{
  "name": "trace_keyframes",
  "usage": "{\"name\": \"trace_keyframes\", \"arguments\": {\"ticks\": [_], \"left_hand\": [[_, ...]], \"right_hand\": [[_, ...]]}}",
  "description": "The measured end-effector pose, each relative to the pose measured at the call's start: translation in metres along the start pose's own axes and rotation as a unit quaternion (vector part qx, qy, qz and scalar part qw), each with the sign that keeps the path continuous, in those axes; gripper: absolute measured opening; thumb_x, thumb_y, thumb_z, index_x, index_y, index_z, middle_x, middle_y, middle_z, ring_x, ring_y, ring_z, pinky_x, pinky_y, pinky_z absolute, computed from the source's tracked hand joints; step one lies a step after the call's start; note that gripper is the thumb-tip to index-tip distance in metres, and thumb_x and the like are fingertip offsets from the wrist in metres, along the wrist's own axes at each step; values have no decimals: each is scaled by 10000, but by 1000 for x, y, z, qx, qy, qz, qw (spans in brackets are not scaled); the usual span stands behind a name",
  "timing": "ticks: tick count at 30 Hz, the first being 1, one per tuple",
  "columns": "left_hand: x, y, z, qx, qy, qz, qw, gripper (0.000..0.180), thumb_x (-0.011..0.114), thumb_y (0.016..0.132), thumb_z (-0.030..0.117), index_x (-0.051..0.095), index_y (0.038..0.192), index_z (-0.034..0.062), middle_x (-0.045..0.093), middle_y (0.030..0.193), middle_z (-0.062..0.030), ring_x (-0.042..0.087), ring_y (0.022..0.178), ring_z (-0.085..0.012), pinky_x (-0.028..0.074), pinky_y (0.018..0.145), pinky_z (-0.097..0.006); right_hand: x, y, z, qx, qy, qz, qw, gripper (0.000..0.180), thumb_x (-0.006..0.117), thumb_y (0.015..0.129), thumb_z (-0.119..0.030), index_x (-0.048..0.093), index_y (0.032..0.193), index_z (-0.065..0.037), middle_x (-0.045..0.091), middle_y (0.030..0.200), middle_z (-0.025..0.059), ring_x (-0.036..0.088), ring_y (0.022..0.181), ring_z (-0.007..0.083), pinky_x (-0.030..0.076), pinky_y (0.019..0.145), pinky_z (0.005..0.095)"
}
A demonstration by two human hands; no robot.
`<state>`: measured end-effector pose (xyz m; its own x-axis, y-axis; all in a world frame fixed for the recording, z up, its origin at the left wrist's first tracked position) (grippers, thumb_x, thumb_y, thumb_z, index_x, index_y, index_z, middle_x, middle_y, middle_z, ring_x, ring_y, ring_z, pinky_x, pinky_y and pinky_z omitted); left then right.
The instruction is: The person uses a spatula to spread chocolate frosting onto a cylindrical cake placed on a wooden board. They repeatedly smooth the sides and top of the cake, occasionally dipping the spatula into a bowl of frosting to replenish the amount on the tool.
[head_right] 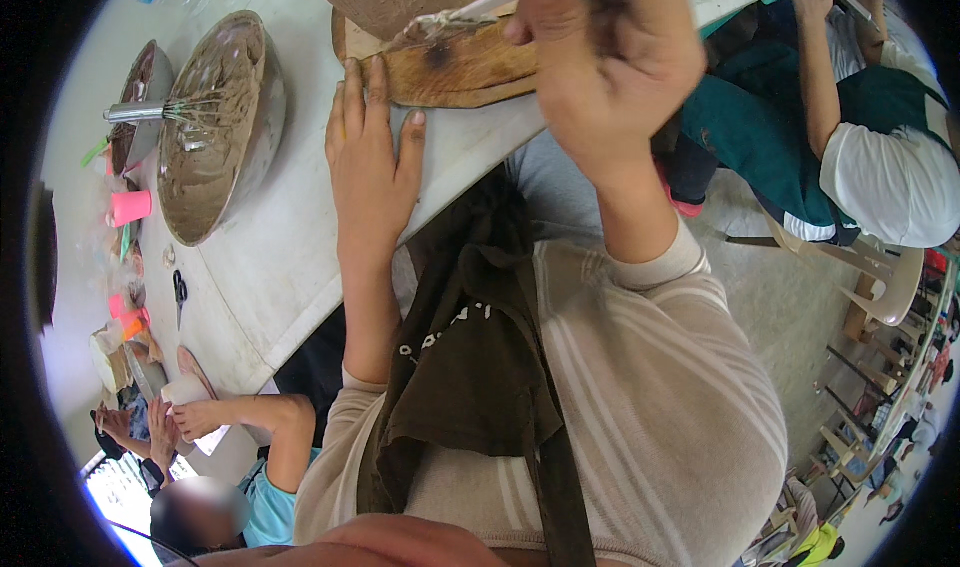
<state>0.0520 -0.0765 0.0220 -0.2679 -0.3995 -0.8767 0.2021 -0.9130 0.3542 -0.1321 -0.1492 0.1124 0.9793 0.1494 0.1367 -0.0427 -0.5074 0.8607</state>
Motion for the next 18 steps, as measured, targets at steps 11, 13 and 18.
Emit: {"name": "trace_keyframes", "arguments": {"ticks": [11, 13, 18], "left_hand": [[1, 2, 1, -7, -22, -8, 1000, 571, 494, 898, 304, 344, 1387, 50, 287, 1442, -216, 295, 1287, -426, 216, 1074, -485], [1, 2, 1, -9, -19, -9, 1000, 571, 489, 901, 308, 343, 1389, 51, 279, 1448, -213, 295, 1289, -425, 216, 1075, -484], [2, 3, 1, -2, -5, -21, 1000, 572, 477, 910, 318, 333, 1397, 54, 258, 1461, -205, 296, 1288, -426, 219, 1075, -482]], "right_hand": [[-59, 9, 38, 44, 81, 118, 989, 150, 511, 945, -132, 521, 971, 16, 640, 862, 197, 565, 597, 148, 472, 559, 242], [-54, -1, 48, 102, 104, 131, 981, 146, 518, 942, -129, 526, 967, 15, 643, 851, 195, 565, 594, 144, 470, 558, 240], [-27, -17, 56, 147, 42, 115, 981, 138, 525, 937, -124, 529, 966, 10, 637, 814, 160, 548, 574, 117, 451, 541, 219]]}}
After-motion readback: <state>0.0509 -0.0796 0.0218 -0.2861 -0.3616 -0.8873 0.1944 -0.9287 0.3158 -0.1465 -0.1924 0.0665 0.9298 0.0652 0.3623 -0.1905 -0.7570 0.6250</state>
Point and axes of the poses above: each hand's wrist, its own y-axis towards the middle knuckle, its own x-axis out of the palm, z = x × y, the point moved 8 cm from there along y, towards the middle knuckle
